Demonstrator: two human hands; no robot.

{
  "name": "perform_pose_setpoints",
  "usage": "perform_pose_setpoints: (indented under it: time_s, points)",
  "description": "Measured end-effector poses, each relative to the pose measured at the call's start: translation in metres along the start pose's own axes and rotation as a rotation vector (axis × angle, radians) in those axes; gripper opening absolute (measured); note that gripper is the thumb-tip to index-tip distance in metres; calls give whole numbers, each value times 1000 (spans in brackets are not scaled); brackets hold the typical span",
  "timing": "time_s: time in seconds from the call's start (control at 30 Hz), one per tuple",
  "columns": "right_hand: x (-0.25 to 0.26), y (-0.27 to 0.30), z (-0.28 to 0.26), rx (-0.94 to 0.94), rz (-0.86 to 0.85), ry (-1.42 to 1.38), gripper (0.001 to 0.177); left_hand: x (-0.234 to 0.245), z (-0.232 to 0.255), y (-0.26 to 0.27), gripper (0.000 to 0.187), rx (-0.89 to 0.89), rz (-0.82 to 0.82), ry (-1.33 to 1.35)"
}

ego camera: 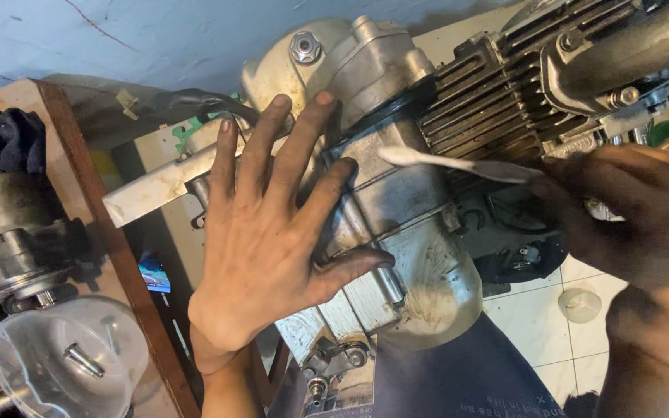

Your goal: The person cleans the exterior of a motorcycle engine using a wire brush and a metal scraper. They scrub the engine casing and fins with the brush, then use the scraper to remove residue from the surface.

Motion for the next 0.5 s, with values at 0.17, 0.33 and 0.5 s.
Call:
perform_pose_setpoints:
  time_s: [0.17, 0.33, 0.5]
  points:
    - [-8, -12, -24, 374, 79, 353, 6, 0, 5, 3, 86, -26, -3, 17]
    - [-15, 0, 4, 331, 24, -14, 12, -1, -1, 8, 87, -20, -13, -28]
    - [-11, -1, -29, 431, -7, -50, 14, -1, -6, 12, 89, -2, 12, -33]
Point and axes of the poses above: each hand's wrist, its own y-axis away from the middle knuckle, its own x-axis out of the back of the hand, z = x × y, the point moved 10 cm from there along -y, towards the middle knuckle, and after that the axes turned 6 degrees about z, right-handed, at the moved point
